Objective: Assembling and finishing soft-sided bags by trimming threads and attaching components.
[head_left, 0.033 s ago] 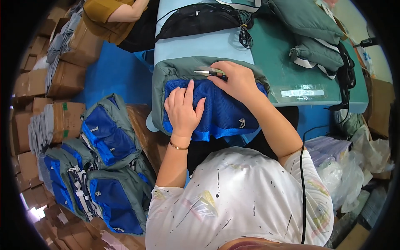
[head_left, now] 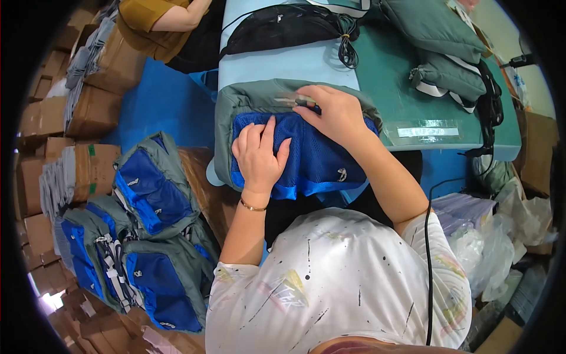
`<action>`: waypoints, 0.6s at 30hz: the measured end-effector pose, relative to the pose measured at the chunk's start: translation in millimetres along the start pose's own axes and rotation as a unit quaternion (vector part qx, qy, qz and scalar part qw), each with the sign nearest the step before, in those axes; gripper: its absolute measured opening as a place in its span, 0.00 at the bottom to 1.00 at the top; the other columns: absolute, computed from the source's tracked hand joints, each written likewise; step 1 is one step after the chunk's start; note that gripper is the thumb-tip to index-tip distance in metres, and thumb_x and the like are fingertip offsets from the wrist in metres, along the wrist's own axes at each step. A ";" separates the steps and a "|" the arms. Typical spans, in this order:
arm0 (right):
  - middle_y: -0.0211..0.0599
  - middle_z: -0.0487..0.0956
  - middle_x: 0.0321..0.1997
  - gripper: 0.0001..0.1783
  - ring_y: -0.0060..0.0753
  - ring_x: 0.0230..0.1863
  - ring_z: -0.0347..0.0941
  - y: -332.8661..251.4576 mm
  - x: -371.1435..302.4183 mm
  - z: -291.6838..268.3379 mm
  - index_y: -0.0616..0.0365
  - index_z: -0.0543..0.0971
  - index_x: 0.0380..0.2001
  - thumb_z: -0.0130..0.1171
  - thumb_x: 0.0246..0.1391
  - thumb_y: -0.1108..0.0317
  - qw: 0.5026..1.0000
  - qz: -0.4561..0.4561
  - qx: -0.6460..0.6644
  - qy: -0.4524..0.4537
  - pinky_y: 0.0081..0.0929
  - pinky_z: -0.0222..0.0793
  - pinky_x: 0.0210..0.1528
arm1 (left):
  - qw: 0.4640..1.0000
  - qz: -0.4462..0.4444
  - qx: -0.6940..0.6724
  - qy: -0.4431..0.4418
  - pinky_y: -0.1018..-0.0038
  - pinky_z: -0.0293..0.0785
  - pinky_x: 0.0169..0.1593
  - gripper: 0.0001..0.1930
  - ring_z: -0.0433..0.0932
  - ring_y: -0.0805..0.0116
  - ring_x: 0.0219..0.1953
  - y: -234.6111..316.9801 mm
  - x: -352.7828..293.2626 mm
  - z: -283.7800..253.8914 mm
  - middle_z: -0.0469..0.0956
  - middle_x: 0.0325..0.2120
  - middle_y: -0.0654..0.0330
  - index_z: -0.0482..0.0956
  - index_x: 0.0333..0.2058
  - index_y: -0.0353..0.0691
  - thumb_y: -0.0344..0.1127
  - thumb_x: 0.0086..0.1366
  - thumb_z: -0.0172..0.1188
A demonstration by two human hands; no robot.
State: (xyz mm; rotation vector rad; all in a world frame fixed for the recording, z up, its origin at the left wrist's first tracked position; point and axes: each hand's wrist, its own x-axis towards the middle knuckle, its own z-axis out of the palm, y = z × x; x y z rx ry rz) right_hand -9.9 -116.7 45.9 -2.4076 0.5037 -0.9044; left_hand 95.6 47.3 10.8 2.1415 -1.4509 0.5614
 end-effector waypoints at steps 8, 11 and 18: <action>0.29 0.76 0.30 0.17 0.32 0.30 0.77 -35.7 -2.3 -1.8 0.51 0.79 0.41 0.63 0.45 0.64 0.981 -0.065 -0.166 -0.082 0.27 0.72 0.28 | 1.000 -0.012 0.019 0.021 0.67 0.52 0.48 0.20 0.67 0.65 0.46 0.5 -6.0 2.7 0.71 0.37 0.65 0.81 0.42 0.45 0.51 0.56 0.59; 0.27 0.75 0.30 0.17 0.31 0.29 0.76 -34.5 -3.0 -0.8 0.49 0.80 0.41 0.63 0.43 0.65 0.977 -0.075 -0.179 -0.090 0.26 0.72 0.28 | 0.999 -0.017 0.018 0.026 0.67 0.52 0.48 0.19 0.67 0.64 0.45 2.0 -5.9 -0.9 0.71 0.36 0.65 0.82 0.41 0.46 0.51 0.57 0.58; 0.26 0.74 0.28 0.15 0.30 0.29 0.75 -36.1 -4.1 3.6 0.48 0.81 0.38 0.63 0.43 0.65 0.972 -0.087 -0.200 -0.090 0.26 0.71 0.27 | 0.999 -0.016 0.028 0.044 0.67 0.51 0.47 0.19 0.66 0.66 0.44 -0.8 -9.9 3.2 0.70 0.35 0.67 0.83 0.38 0.47 0.52 0.54 0.60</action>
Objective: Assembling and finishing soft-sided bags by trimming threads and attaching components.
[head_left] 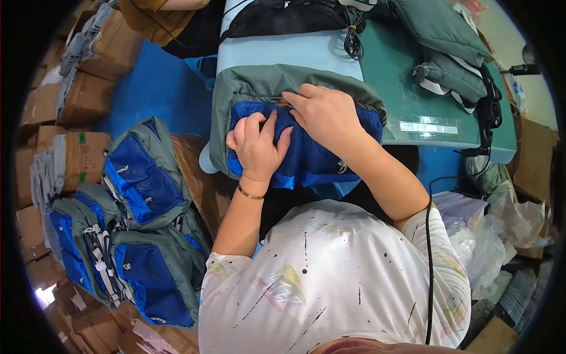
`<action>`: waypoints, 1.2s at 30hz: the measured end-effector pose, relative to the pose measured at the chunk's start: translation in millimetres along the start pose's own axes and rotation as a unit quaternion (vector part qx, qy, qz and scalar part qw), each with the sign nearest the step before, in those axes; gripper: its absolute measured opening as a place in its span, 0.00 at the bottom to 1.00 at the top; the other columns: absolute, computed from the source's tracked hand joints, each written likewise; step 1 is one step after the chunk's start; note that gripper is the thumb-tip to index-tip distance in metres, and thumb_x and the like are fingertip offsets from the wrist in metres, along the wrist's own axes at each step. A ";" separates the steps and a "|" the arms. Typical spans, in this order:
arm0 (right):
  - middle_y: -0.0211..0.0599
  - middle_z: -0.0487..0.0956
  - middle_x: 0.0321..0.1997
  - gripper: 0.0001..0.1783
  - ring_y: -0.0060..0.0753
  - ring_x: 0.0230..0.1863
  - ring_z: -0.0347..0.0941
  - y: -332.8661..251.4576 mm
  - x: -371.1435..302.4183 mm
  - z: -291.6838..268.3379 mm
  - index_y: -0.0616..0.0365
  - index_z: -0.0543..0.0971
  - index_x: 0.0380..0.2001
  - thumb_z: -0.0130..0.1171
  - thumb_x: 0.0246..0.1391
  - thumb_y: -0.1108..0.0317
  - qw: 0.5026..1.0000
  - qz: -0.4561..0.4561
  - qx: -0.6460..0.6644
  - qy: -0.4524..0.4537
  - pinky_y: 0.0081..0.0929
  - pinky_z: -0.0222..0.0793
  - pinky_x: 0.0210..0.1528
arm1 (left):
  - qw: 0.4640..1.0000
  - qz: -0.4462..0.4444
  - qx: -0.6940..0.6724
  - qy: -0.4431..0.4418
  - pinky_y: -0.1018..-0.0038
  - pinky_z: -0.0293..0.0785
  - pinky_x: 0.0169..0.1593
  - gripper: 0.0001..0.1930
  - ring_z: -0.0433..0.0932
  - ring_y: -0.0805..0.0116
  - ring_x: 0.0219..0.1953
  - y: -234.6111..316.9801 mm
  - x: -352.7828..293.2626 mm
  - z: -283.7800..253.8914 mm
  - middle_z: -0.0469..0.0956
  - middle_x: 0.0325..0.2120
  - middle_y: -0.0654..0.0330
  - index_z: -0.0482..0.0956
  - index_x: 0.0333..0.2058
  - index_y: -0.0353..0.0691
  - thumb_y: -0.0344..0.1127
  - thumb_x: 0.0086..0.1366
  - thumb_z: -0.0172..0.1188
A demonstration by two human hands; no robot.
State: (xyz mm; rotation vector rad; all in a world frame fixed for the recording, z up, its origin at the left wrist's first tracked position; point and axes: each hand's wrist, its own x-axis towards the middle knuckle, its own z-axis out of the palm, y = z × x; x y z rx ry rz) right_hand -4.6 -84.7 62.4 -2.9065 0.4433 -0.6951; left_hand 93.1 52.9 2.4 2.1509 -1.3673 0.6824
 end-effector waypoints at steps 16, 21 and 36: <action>0.28 0.72 0.26 0.18 0.28 0.29 0.75 0.8 -10.3 15.9 0.51 0.78 0.40 0.61 0.41 0.66 0.997 -0.019 0.007 0.075 0.25 0.71 0.26 | 0.999 -0.002 -0.048 0.017 0.65 0.56 0.49 0.13 0.67 0.61 0.44 -2.4 -2.8 -1.8 0.71 0.37 0.64 0.82 0.38 0.45 0.44 0.57 0.59; 0.30 0.73 0.27 0.19 0.29 0.24 0.74 14.1 -16.3 34.6 0.48 0.78 0.43 0.65 0.44 0.64 0.976 0.076 0.162 0.124 0.25 0.71 0.26 | 0.991 -0.025 -0.121 0.051 0.64 0.63 0.44 0.12 0.71 0.59 0.41 -10.5 13.2 -6.6 0.74 0.36 0.61 0.77 0.39 0.41 0.36 0.56 0.61; 0.35 0.76 0.32 0.20 0.24 0.31 0.73 27.1 -18.2 30.9 0.57 0.76 0.48 0.64 0.50 0.69 0.906 0.175 0.368 0.112 0.19 0.70 0.30 | 0.989 0.066 0.004 -0.135 0.65 0.63 0.46 0.19 0.69 0.60 0.43 -27.0 62.8 -26.1 0.72 0.35 0.61 0.74 0.35 0.41 0.39 0.46 0.70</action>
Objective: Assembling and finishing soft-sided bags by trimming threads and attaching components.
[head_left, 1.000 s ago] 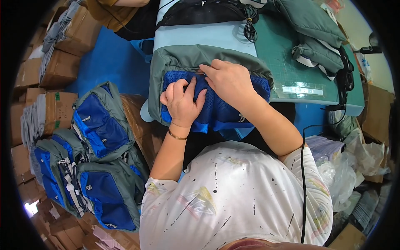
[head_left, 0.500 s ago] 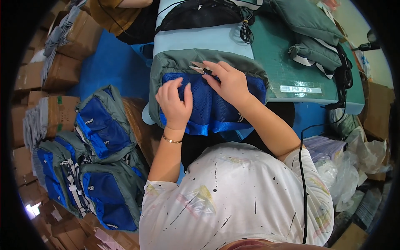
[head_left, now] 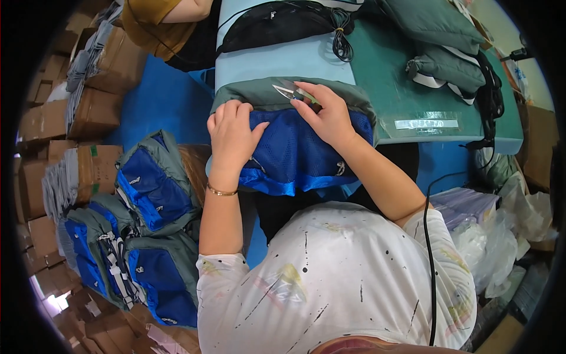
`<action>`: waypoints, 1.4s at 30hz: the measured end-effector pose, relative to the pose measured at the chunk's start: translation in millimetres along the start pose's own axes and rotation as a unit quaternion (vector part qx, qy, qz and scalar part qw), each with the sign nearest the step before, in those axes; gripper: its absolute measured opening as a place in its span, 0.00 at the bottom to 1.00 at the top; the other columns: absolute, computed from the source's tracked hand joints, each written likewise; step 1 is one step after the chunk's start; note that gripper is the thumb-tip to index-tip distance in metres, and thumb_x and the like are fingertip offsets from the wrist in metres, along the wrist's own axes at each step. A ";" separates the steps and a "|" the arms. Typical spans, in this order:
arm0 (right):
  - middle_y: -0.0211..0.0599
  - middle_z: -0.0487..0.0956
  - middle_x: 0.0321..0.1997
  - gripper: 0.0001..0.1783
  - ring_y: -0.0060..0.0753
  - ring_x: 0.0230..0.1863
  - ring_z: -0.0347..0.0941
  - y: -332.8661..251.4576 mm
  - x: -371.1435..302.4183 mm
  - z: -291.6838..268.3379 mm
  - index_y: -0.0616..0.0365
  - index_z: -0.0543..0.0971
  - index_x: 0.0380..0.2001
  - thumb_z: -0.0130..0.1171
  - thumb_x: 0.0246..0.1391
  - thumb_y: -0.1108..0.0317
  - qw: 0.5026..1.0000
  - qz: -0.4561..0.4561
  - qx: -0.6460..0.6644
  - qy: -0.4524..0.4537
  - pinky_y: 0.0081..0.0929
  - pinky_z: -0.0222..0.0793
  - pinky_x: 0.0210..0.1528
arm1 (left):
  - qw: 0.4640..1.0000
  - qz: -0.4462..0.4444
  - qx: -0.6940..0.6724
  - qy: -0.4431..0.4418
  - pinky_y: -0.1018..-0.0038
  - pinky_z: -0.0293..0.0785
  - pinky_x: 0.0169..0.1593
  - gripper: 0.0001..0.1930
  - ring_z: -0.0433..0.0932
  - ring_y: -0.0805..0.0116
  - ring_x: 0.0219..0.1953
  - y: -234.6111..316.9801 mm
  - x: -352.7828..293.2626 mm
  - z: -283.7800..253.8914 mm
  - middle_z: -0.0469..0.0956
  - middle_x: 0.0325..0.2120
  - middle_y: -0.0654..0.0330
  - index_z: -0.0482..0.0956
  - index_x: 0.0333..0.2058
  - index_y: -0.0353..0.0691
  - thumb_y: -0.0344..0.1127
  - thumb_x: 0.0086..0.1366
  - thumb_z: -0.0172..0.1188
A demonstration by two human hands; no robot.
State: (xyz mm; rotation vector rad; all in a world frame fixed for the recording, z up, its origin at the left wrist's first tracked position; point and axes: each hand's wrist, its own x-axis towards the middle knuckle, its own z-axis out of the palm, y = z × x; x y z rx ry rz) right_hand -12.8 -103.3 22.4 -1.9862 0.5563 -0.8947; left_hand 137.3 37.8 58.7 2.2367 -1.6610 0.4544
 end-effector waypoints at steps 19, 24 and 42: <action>0.35 0.77 0.37 0.19 0.21 0.34 0.72 5.3 4.3 -5.3 0.61 0.76 0.47 0.63 0.52 0.68 0.993 0.022 0.115 0.032 0.19 0.70 0.38 | 0.936 -0.133 -0.290 -0.148 0.71 0.65 0.47 0.18 0.66 0.64 0.38 -29.3 -6.0 -16.3 0.69 0.31 0.61 0.72 0.37 0.40 0.35 0.50 0.68; 0.36 0.78 0.39 0.19 0.22 0.35 0.73 4.8 5.3 -5.6 0.61 0.76 0.47 0.64 0.51 0.67 0.991 0.018 0.125 0.036 0.19 0.71 0.38 | 0.903 -0.116 -0.381 -0.160 0.76 0.66 0.41 0.16 0.67 0.69 0.34 -33.5 -2.3 -23.8 0.68 0.29 0.63 0.77 0.37 0.40 0.33 0.49 0.68; 0.32 0.79 0.38 0.21 0.20 0.37 0.72 -17.1 12.5 -34.5 0.63 0.76 0.48 0.64 0.52 0.65 0.981 0.103 0.123 -0.110 0.20 0.68 0.43 | 0.946 -0.025 -0.311 0.084 0.67 0.63 0.53 0.08 0.68 0.58 0.47 -18.1 -14.0 8.3 0.77 0.32 0.62 0.76 0.28 0.39 0.29 0.50 0.66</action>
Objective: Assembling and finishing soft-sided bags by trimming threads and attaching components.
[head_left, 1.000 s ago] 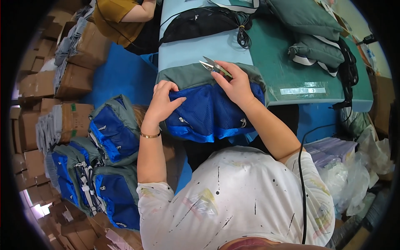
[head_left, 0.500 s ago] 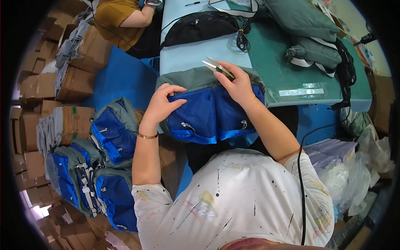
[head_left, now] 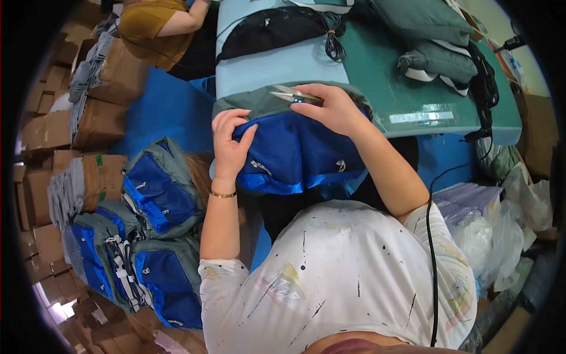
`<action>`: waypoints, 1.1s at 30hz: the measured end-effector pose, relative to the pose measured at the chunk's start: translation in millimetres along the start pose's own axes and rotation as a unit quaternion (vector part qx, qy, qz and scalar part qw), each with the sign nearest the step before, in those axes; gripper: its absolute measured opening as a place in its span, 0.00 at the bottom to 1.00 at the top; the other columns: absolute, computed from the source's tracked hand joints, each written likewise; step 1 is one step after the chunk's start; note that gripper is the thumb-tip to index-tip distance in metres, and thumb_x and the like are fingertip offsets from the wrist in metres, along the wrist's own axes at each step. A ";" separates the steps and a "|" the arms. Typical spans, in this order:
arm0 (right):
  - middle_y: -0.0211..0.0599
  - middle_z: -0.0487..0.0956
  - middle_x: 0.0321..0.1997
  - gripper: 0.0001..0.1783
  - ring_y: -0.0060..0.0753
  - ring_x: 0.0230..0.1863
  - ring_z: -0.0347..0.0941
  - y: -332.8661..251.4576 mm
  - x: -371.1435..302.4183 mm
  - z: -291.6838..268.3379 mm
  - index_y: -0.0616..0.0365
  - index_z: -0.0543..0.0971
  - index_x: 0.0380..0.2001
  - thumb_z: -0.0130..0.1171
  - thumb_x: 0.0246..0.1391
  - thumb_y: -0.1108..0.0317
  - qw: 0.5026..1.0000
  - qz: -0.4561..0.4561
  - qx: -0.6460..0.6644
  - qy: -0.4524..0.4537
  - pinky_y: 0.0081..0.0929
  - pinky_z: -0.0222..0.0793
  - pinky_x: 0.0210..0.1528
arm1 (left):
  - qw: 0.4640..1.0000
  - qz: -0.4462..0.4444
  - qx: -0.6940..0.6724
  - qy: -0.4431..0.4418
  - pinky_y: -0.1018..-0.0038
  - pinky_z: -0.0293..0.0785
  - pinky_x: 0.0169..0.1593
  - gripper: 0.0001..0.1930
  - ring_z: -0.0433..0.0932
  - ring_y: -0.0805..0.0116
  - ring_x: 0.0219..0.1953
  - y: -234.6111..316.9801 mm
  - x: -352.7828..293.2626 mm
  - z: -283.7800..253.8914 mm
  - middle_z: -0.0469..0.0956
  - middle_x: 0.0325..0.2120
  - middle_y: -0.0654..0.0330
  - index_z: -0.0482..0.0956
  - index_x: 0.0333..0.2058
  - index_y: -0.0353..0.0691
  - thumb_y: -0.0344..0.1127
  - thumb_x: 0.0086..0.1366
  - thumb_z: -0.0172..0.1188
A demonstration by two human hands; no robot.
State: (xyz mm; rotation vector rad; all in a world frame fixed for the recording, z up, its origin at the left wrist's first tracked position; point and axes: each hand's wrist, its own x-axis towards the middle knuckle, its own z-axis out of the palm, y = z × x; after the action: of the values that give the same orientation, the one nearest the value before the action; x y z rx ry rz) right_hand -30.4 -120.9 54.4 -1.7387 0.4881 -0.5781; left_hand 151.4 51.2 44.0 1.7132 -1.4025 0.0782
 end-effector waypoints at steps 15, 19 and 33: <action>0.44 0.81 0.31 0.20 0.46 0.33 0.77 -29.6 -15.1 25.1 0.57 0.81 0.41 0.61 0.50 0.55 0.947 -0.072 -0.304 -0.070 0.35 0.73 0.38 | 0.993 -0.030 -0.098 0.051 0.72 0.67 0.48 0.09 0.71 0.63 0.41 -2.1 -15.4 17.9 0.78 0.31 0.63 0.74 0.29 0.39 0.22 0.51 0.65; 0.42 0.81 0.28 0.20 0.46 0.31 0.77 -25.0 -11.6 24.1 0.54 0.82 0.40 0.60 0.50 0.52 0.947 -0.079 -0.302 -0.072 0.38 0.73 0.37 | 0.993 -0.037 -0.101 0.047 0.73 0.66 0.49 0.07 0.71 0.66 0.43 -6.4 -17.2 20.3 0.76 0.33 0.62 0.75 0.29 0.38 0.21 0.52 0.64; 0.42 0.81 0.29 0.18 0.45 0.31 0.78 -11.7 -9.4 26.2 0.53 0.83 0.39 0.59 0.50 0.53 0.938 -0.126 -0.317 -0.055 0.36 0.74 0.36 | 0.993 -0.042 -0.102 0.046 0.72 0.67 0.47 0.09 0.71 0.64 0.41 -8.0 -15.2 19.4 0.78 0.31 0.63 0.74 0.28 0.39 0.24 0.51 0.66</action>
State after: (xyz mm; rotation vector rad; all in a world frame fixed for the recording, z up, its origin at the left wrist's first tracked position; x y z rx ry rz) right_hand -21.5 -92.5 59.4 -2.4624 0.3954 -0.5291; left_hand 143.5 49.6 19.4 1.5763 -1.2260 -0.0332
